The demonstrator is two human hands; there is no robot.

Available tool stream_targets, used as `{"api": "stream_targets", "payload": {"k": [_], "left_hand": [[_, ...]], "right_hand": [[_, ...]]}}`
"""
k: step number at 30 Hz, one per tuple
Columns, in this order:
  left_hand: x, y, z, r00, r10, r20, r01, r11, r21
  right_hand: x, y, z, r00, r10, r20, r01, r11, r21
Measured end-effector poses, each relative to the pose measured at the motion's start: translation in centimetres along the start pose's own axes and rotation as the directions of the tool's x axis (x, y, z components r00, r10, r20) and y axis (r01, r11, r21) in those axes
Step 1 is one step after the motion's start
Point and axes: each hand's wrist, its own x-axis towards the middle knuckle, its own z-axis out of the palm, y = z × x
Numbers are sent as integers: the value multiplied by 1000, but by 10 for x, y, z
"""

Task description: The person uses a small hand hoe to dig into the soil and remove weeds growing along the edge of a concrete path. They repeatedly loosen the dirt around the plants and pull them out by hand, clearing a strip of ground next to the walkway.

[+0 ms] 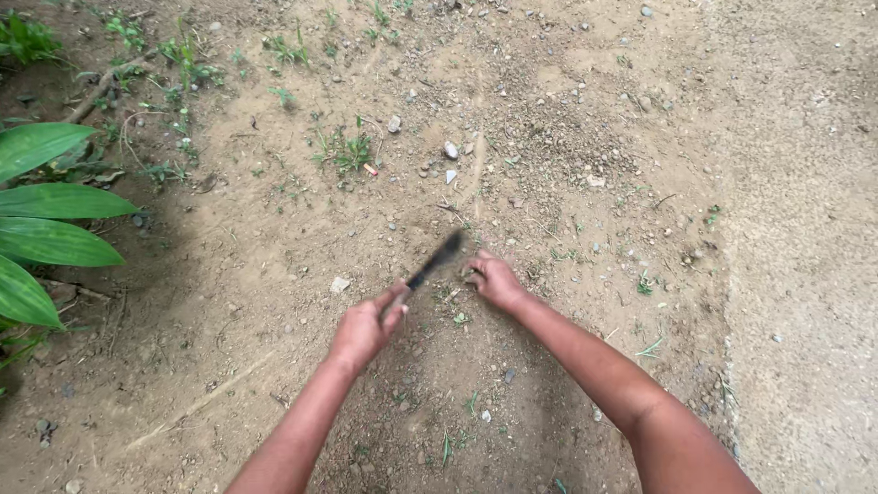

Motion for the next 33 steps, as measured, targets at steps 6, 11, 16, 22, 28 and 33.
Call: {"api": "stream_targets", "payload": {"k": [6,11,16,22,28,33], "left_hand": [[-15,-21,-24,994,-72,81,72,997,3],[-1,-34,-5,979,-91,181,97,995,-26],[29,-31,-6,978,-165,127,169,985,-21],[2,-34,-38,999,-32,9,32,999,4],[-13,-44,-42,959,-166,228,192,977,-95],[-9,-32,31,948,-205,243,273,915,-296]], "right_hand": [[14,-1,11,975,60,-213,-37,993,114],[4,-19,-21,905,-143,-400,107,988,-113],[-72,-49,18,981,-9,195,44,984,-172],[-63,-23,1,831,-361,423,544,687,-481],[-22,5,-71,987,-122,-107,69,914,-400],[-11,-22,-33,955,-295,-32,228,800,-555]]}}
